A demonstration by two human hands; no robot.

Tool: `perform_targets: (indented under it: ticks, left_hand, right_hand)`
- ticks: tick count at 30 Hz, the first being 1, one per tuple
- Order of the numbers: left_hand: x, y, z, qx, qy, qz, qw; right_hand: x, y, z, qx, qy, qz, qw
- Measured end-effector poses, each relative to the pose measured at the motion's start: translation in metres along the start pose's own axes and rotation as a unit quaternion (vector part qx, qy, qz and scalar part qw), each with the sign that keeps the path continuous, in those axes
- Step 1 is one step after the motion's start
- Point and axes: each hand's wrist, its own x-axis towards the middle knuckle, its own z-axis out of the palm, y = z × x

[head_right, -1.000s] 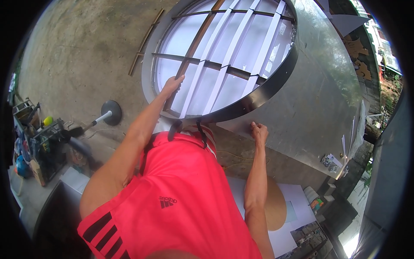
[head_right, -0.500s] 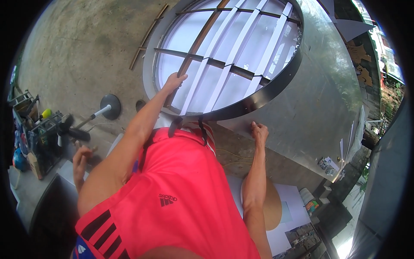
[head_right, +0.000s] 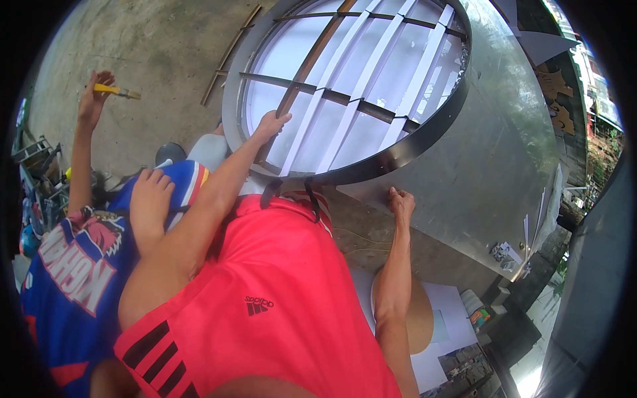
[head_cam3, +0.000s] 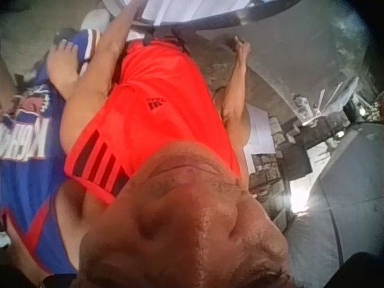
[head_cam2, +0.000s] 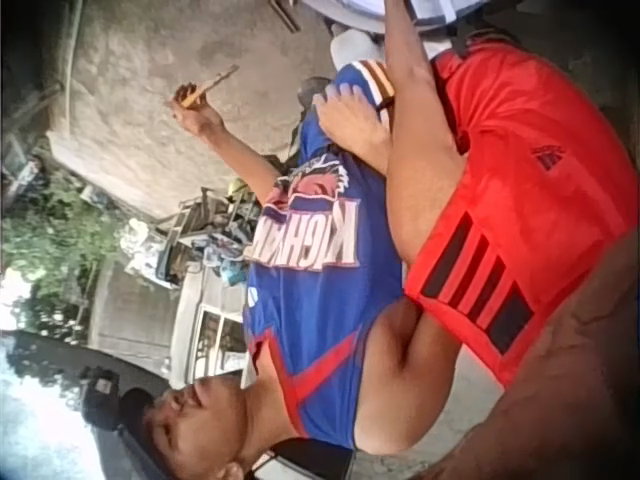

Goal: Assembling and securing components for a circular sign, including trimming material with a utility knife.

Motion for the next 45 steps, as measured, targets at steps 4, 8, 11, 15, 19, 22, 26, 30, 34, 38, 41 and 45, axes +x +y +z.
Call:
perform_targets:
  ticks: [4,8,11,15,19,22,26,30,34,38,41,45]
  left_hand:
    - [0.002,-0.001,0.0,0.017,0.002,-0.001,1.0]
    - [0.004,-0.003,0.001,0.009,0.003,0.002,1.0]
    - [0.001,0.003,0.001,0.02,-0.005,-0.004,1.0]
    - [0.003,0.0,0.002,0.009,-0.005,0.006,1.0]
    - [-0.001,0.003,0.0,0.021,-0.008,-0.005,1.0]
    - [-0.002,0.0,0.0,0.003,0.009,0.002,1.0]
    - [-0.001,-0.002,0.002,0.002,0.008,0.009,1.0]
    - [0.011,0.001,0.012,0.009,-0.005,0.017,1.0]
    - [0.001,-0.01,-0.009,-0.022,0.0,0.008,1.0]
    - [0.005,-0.004,-0.005,-0.025,-0.005,0.011,1.0]
    - [0.0,0.005,0.002,-0.027,-0.014,0.004,1.0]
    - [-0.005,0.012,0.001,-0.043,-0.027,-0.028,0.998]
  right_hand:
    - [0.001,0.004,0.0,-0.006,0.004,0.004,1.0]
    - [0.002,0.006,0.0,-0.006,0.004,-0.001,1.0]
    - [0.002,0.002,-0.001,-0.032,0.014,0.006,0.999]
    - [0.001,0.002,-0.003,-0.047,0.016,-0.011,0.999]
    - [0.003,0.006,-0.001,-0.056,0.025,-0.032,0.998]
    - [0.004,0.008,0.001,-0.053,0.026,-0.039,0.997]
    - [0.004,0.012,0.0,-0.043,0.019,-0.046,0.998]
    - [0.001,0.016,-0.017,-0.044,-0.011,-0.024,0.999]
    - [-0.029,-0.072,-0.096,-0.399,0.16,-0.419,0.8]
    - [-0.06,-0.129,-0.226,-0.508,0.333,-0.442,0.66]
    - [-0.05,-0.113,-0.32,-0.556,0.322,-0.105,0.759]
    - [-0.047,-0.142,-0.329,-0.369,0.315,-0.284,0.827]
